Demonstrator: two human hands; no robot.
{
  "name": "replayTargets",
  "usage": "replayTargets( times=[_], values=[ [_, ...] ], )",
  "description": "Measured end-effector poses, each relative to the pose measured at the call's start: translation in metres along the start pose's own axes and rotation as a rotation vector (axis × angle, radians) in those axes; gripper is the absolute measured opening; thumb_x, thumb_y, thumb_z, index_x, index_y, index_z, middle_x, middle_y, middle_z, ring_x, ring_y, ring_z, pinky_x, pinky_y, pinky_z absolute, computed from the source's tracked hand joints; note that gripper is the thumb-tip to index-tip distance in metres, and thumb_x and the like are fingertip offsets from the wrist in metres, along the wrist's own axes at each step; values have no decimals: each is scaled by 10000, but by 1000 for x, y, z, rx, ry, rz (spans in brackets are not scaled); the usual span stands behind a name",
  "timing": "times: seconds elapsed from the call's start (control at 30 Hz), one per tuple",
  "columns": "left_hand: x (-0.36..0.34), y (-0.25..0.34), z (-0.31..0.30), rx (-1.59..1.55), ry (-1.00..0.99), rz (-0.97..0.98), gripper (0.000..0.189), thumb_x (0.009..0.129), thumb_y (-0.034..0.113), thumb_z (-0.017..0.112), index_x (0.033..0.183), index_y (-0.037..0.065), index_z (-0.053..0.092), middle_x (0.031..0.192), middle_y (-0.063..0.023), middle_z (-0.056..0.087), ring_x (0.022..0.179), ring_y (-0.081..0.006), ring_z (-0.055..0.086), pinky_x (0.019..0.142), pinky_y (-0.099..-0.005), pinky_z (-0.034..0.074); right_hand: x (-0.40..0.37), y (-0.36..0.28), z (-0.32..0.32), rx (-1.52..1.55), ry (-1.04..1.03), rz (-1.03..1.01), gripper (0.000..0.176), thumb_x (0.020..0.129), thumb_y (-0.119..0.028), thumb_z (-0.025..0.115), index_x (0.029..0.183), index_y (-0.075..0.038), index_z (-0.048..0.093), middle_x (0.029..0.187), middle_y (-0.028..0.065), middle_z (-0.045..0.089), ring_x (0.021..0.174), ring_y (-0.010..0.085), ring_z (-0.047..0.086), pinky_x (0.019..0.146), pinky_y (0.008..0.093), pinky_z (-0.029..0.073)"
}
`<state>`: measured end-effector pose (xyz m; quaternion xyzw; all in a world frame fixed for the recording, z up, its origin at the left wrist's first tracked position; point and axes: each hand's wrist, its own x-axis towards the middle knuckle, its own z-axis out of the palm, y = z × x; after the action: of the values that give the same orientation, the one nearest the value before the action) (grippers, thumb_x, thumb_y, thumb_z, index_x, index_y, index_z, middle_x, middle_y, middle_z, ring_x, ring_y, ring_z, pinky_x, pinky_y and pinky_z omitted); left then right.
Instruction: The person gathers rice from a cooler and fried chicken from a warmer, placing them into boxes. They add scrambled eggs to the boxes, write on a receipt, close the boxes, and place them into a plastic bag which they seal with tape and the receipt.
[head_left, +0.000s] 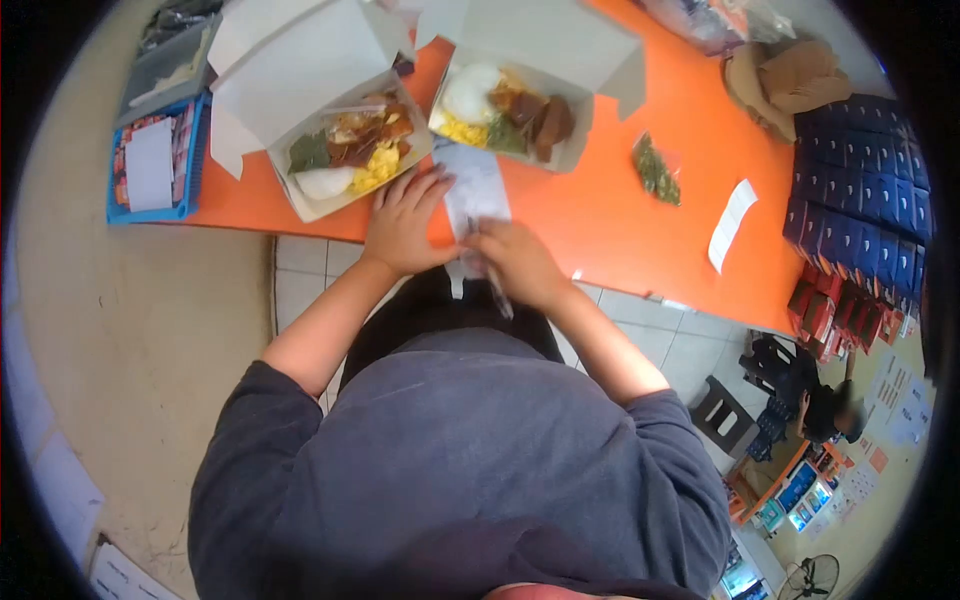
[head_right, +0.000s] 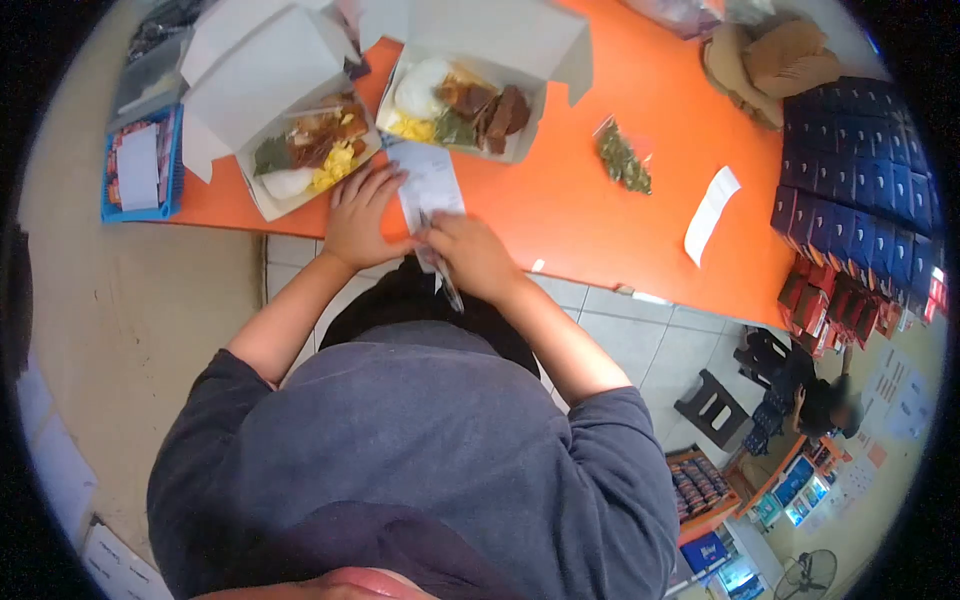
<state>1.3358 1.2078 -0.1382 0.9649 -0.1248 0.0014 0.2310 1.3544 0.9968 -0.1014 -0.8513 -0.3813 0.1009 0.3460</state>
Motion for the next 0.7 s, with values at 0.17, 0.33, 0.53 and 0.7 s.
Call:
replayTargets(
  times=[0.17, 0.33, 0.53, 0.7],
  values=[
    [15, -6, 15, -315, 230, -160, 700, 772, 474, 596, 1265, 16, 401, 1237, -200, 472, 1165, -353, 414, 988, -459, 285, -87, 69, -59, -179, -194, -9, 216, 722, -111, 569, 936, -93, 589, 960, 93, 578, 944, 285, 553, 800, 402, 431],
    [81, 15, 20, -585, 441, -737, 552, 825, 396, 582, 1114, -60, 468, 1073, -258, 545, 995, -377, 522, 882, -403, 390, -119, 117, -119, -341, -122, 126, 333, 725, -71, 546, 1049, -123, 600, 1033, 102, 578, 1000, 287, 553, 822, 387, 452],
    [95, 14, 29, -441, 436, -709, 449, 716, 147, 578, 1085, -82, 465, 1028, -257, 556, 986, -361, 543, 848, -384, 418, -58, 165, -123, -357, 46, 204, 384, 759, -83, 538, 1139, -128, 566, 1086, 122, 562, 1011, 296, 532, 849, 388, 437],
    [45, 55, 6, -537, 91, -735, 534, 727, 179, 656, 1142, -80, 441, 1089, -210, 542, 981, -268, 544, 837, -344, 427, -45, 129, -130, 136, 316, 301, 599, 760, -318, 642, 1239, -15, 447, 1146, 186, 520, 1096, 342, 471, 942, 410, 367]
  ],
)
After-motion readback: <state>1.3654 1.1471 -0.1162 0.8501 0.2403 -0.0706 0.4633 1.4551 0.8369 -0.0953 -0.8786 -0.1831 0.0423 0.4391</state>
